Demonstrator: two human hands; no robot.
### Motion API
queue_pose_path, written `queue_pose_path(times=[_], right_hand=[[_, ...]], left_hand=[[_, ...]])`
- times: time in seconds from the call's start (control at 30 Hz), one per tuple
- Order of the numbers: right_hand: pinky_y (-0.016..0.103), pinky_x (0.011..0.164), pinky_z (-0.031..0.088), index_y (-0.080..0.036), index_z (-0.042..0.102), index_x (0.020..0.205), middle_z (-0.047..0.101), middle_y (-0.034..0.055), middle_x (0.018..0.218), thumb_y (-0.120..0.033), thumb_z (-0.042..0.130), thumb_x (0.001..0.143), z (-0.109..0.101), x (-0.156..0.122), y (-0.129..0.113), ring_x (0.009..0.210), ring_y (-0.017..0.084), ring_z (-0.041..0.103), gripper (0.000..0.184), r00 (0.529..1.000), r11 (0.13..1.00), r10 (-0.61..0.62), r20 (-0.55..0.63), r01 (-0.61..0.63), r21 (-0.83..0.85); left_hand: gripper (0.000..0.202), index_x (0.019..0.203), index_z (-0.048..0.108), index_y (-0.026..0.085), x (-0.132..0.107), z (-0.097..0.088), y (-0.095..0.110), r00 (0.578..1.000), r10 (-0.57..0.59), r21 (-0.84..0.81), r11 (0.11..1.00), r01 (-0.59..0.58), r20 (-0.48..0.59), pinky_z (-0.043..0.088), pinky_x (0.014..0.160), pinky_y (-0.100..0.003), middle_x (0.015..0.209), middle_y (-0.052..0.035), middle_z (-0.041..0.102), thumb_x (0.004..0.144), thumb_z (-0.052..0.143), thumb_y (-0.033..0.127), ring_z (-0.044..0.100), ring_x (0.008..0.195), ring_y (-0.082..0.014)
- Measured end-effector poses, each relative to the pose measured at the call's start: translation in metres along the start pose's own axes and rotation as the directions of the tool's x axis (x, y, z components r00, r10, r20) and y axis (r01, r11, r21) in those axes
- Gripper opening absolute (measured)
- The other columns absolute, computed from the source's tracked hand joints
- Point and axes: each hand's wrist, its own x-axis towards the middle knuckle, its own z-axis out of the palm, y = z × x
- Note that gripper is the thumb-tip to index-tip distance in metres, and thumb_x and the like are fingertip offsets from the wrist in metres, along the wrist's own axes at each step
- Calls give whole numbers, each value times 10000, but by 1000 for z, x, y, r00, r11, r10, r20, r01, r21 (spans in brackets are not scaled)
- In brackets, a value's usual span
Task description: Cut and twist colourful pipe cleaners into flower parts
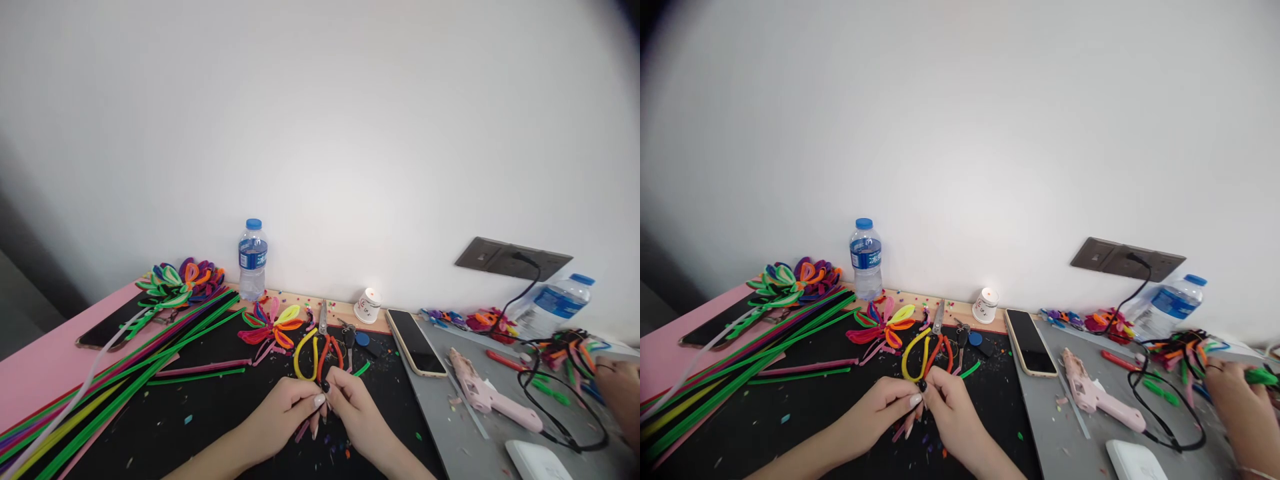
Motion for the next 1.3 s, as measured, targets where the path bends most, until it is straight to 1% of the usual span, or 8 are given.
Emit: queue_pose_path(times=[0.13, 0.23, 0.33, 0.4, 0.57, 0.87, 1.13, 1.3], right_hand=[[204, 512, 282, -173, 411, 642, 393, -49, 586, -318, 374, 897, -1, 1, 7, 544, 92, 349, 295, 1000, 1000, -9, 1, 9, -26], [214, 546, 318, -174, 458, 687, 435, -35, 614, -299, 357, 903, -3, 2, 11, 573, 109, 397, 269, 996, 983, -58, -70, 45, -180], [254, 695, 371, -186, 535, 835, 538, 11, 790, -194, 394, 876, -5, 3, 12, 754, 153, 483, 147, 978, 911, -148, -147, 77, -405], [295, 795, 364, -218, 554, 947, 550, 31, 930, -119, 427, 836, -5, 4, 11, 884, 181, 484, 196, 976, 846, -175, -129, 82, -527], [336, 781, 365, -304, 556, 1024, 536, 24, 988, -116, 464, 814, -1, 3, 10, 942, 207, 480, 297, 987, 703, -137, -84, 37, -710], [310, 697, 321, -210, 502, 755, 537, 7, 811, -153, 427, 805, -7, 5, 14, 764, 181, 525, 107, 981, 554, -92, -173, -94, -827], [341, 681, 277, -162, 449, 922, 642, 41, 690, -122, 464, 680, -16, 6, 18, 677, 250, 614, 246, 944, 401, 69, -323, -323, -857], [335, 672, 287, -158, 444, 881, 672, 69, 695, -259, 540, 721, -29, 7, 12, 700, 283, 637, 212, 919, 344, 131, -373, -395, -852]], left_hand=[[335, 672, 540, 143, 2, 0, -1, 999, -43, -112, 993, 42, -8, 323, 423, -190, 509, 24, 501, 850, 389, 383, 385, 402, -86], [354, 592, 503, 153, 3, -4, 2, 994, 12, -5, 1000, -12, -110, 358, 530, -201, 533, 23, 500, 858, 382, 352, 454, 498, -105], [361, 560, 472, 163, 3, -10, 5, 966, 56, 126, 992, -25, -252, 355, 604, -212, 545, 23, 500, 867, 365, 322, 484, 575, -123], [349, 582, 473, 171, 4, -14, 4, 944, 52, 164, 986, 2, -326, 352, 600, -220, 554, 24, 504, 869, 348, 325, 483, 571, -131], [332, 617, 487, 182, 8, -20, -2, 894, 53, 196, 980, 40, -445, 363, 622, -234, 577, 18, 517, 868, 329, 331, 503, 603, -152], [338, 603, 494, 184, 9, -20, -4, 895, 27, 212, 974, 76, -444, 376, 623, -235, 567, 10, 543, 854, 329, 337, 522, 602, -161], [353, 603, 508, 184, 7, -20, 1, 895, 60, 256, 965, 62, -442, 381, 643, -247, 593, 4, 564, 866, 330, 339, 543, 631, -167], [334, 621, 516, 186, 7, -22, 1, 888, 111, 335, 941, 51, -445, 371, 640, -251, 595, 2, 561, 873, 332, 306, 535, 637, -166]])
